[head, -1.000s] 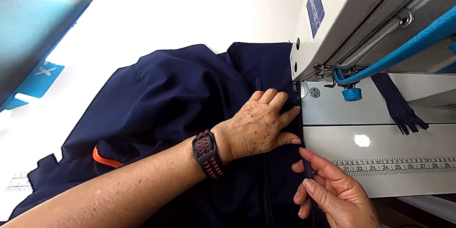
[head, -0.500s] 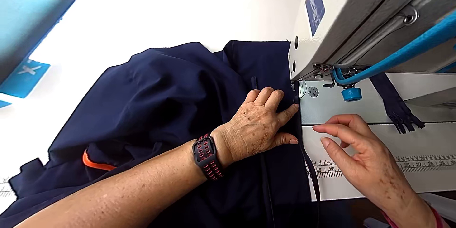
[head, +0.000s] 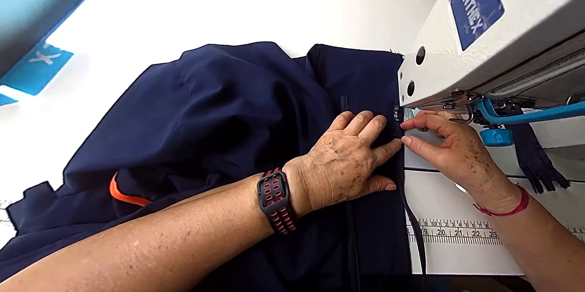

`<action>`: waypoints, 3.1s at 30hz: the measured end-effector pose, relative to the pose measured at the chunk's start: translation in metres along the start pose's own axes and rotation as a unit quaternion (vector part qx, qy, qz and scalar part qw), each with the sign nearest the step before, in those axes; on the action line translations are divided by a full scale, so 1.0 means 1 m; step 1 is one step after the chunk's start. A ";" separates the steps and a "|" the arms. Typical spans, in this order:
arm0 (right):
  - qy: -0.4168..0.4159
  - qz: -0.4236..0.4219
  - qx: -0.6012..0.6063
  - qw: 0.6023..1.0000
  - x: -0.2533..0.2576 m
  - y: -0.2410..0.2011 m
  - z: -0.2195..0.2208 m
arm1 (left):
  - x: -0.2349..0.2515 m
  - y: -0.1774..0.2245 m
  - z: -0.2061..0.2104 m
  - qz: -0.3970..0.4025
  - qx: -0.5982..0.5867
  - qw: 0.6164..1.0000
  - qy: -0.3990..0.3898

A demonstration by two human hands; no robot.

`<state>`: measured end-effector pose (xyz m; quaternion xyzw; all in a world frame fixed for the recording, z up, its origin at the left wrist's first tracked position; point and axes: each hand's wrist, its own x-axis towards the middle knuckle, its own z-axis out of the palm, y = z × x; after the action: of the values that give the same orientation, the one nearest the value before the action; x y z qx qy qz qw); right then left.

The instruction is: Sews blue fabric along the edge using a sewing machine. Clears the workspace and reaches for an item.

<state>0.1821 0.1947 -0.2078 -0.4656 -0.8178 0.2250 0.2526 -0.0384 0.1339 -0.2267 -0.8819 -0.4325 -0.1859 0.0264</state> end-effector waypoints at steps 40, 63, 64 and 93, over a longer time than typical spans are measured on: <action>0.111 0.000 -0.057 0.992 0.004 0.006 0.020 | -0.001 0.000 0.003 0.020 0.017 1.000 -0.013; 0.065 -0.331 -0.116 0.934 -0.016 0.036 0.011 | -0.009 -0.003 -0.002 0.013 0.011 1.000 -0.019; 0.062 -0.331 -0.116 0.934 -0.016 0.036 0.011 | -0.009 -0.002 -0.002 0.011 0.013 1.000 -0.019; 0.078 -0.279 -0.150 0.945 -0.011 0.032 0.020 | 0.003 -0.012 -0.001 -0.002 0.003 1.000 -0.011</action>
<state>0.1958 0.1972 -0.2451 -0.2673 -0.9170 -0.0167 0.2957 -0.0467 0.1434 -0.2261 -0.8829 -0.4352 -0.1749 0.0240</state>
